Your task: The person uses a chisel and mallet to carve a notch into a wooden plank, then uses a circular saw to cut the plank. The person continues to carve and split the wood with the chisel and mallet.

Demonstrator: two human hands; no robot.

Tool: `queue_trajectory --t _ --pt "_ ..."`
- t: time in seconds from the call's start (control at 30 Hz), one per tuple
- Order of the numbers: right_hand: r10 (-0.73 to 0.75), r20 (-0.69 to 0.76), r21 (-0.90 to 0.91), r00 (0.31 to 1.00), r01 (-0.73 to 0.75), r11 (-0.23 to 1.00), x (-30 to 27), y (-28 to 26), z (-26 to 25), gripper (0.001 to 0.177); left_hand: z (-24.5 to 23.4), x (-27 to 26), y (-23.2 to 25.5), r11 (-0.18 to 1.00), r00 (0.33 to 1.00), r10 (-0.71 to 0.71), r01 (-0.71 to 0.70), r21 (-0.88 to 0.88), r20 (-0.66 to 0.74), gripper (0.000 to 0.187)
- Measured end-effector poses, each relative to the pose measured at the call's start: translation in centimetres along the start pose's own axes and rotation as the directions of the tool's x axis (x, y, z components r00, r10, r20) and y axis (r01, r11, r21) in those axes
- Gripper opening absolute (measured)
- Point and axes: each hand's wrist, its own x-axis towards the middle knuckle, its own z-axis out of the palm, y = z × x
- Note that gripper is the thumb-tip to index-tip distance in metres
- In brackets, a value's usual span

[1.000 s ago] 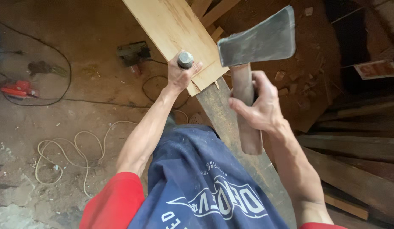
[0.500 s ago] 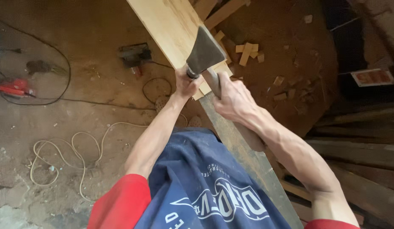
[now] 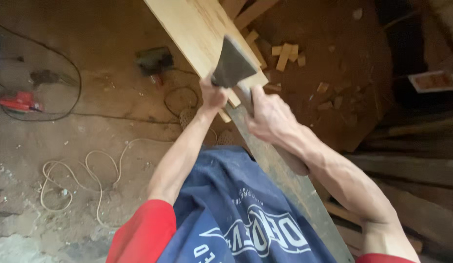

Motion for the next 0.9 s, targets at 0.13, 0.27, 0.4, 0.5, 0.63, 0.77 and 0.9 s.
queue_trajectory --t 0.13,0.27,0.4,0.5,0.63,0.77,0.9 --pt "-0.162 -0.158 0.139 0.974 0.184 0.973 -0.8 1.0 -0.8 0.048 -0.9 1.6 -0.5 0.761 0.785 -0.616 0.574 -0.302 -0.062 0.011" --pt "-0.089 -0.078 0.39 0.993 0.113 0.914 -0.8 3.0 -0.4 0.044 -3.0 2.7 3.6 0.664 0.738 -0.669 0.646 -0.377 0.085 0.018" --pt "-0.08 0.067 0.933 0.995 -0.034 0.359 0.1 5.1 2.7 0.044 -1.6 5.1 6.8 0.94 0.962 -0.257 0.225 -0.255 -0.096 0.02" --pt "-0.131 0.04 0.98 0.991 -0.065 -0.189 1.6 6.0 5.3 0.043 1.2 5.6 8.8 0.974 0.973 0.228 -0.228 -0.014 0.037 0.037" --pt "-0.184 -0.077 0.756 0.98 -0.063 -0.651 3.6 7.4 6.8 0.05 2.7 2.5 11.9 0.87 0.854 0.402 -0.469 0.154 0.331 0.049" --pt "-0.109 -0.096 0.811 0.989 0.014 -0.585 5.4 8.5 6.8 0.045 -1.6 1.9 11.3 0.819 0.828 0.277 -0.469 0.331 0.487 0.075" --pt "0.012 0.003 0.917 1.0 0.002 -0.399 5.9 7.7 5.9 0.046 -4.0 3.2 4.5 0.772 0.99 -0.109 0.025 0.636 0.093 0.096"
